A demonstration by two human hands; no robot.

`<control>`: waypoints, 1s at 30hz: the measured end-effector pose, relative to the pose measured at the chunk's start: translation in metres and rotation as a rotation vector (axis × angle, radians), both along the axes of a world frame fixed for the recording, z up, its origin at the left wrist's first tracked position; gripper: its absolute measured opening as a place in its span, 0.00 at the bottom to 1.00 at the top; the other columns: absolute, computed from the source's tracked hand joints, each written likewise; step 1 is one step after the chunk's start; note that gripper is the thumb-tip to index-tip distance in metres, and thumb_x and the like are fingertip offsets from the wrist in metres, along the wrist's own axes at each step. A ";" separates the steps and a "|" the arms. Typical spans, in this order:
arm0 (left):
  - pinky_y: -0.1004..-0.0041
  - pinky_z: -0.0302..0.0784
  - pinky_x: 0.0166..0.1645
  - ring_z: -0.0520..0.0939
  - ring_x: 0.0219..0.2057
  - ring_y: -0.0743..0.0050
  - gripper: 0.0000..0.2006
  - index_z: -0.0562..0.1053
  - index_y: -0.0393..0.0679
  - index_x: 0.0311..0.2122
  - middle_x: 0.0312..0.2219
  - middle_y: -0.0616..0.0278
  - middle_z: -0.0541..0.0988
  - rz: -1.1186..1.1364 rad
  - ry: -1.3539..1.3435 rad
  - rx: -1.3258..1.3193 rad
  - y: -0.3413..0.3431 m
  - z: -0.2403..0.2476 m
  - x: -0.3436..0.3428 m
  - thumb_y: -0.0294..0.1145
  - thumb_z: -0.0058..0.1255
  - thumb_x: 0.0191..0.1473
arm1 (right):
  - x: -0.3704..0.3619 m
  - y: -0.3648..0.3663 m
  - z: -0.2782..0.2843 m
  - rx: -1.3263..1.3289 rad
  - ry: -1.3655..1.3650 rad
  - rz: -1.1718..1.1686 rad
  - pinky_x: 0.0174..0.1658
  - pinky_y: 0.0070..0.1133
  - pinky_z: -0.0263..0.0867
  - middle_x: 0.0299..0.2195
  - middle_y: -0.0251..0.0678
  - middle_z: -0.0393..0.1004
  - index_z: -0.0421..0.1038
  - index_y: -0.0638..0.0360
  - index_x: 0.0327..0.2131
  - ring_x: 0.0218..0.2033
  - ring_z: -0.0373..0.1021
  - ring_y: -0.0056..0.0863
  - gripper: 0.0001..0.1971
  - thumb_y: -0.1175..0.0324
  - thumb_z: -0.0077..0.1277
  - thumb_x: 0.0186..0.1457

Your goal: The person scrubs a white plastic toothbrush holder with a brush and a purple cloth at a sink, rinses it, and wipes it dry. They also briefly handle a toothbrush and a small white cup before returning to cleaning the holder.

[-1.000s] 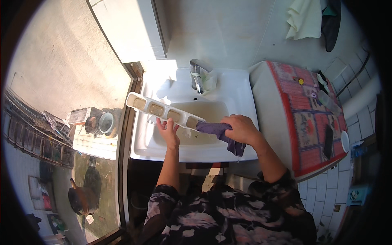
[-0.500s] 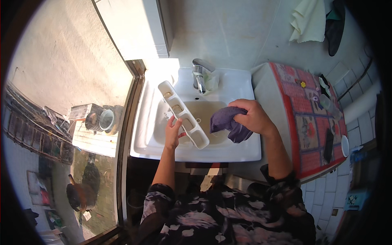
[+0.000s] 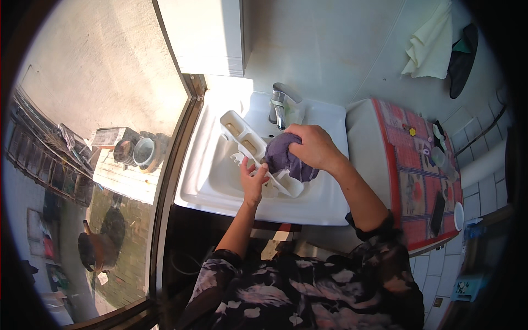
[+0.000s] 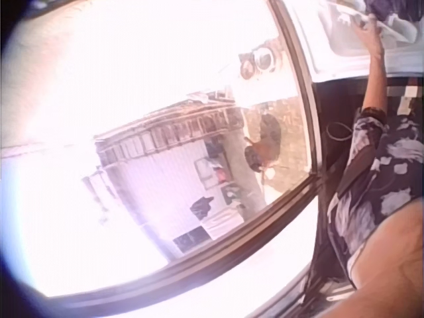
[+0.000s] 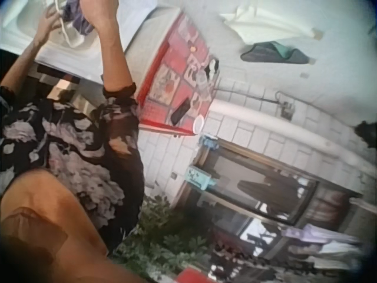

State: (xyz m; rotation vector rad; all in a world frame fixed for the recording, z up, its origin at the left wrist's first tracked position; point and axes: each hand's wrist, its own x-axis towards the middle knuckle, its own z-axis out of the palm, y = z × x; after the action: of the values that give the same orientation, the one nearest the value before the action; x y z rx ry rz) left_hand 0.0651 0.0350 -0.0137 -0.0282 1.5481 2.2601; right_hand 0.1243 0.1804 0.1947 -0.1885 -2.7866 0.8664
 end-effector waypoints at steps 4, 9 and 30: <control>0.69 0.78 0.37 0.74 0.41 0.63 0.41 0.48 0.46 0.62 0.49 0.47 0.63 -0.014 0.023 0.035 0.005 -0.002 0.001 0.38 0.59 0.47 | -0.002 -0.026 -0.049 0.334 -0.307 0.078 0.35 0.36 0.66 0.26 0.45 0.75 0.71 0.59 0.30 0.32 0.72 0.45 0.08 0.71 0.45 0.45; 0.73 0.76 0.36 0.74 0.39 0.66 0.42 0.48 0.45 0.62 0.48 0.47 0.64 0.025 0.233 -0.185 0.000 -0.021 -0.002 0.34 0.60 0.45 | -0.001 -0.017 -0.082 0.025 -0.267 -0.048 0.36 0.33 0.66 0.30 0.47 0.74 0.69 0.60 0.36 0.33 0.71 0.45 0.13 0.69 0.47 0.43; 0.69 0.68 0.46 0.71 0.41 0.66 0.40 0.55 0.42 0.59 0.45 0.51 0.67 -0.234 0.383 -0.166 0.006 0.004 0.002 0.31 0.62 0.41 | 0.023 -0.014 -0.113 0.204 -0.564 -0.022 0.40 0.34 0.68 0.37 0.44 0.76 0.72 0.55 0.41 0.42 0.72 0.38 0.16 0.65 0.49 0.46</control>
State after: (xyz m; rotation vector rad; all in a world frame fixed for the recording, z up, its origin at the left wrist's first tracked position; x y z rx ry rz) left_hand 0.0670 0.0413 -0.0093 0.5400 1.8168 2.0286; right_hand 0.1471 0.1661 0.0813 -0.4957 -3.3565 0.5820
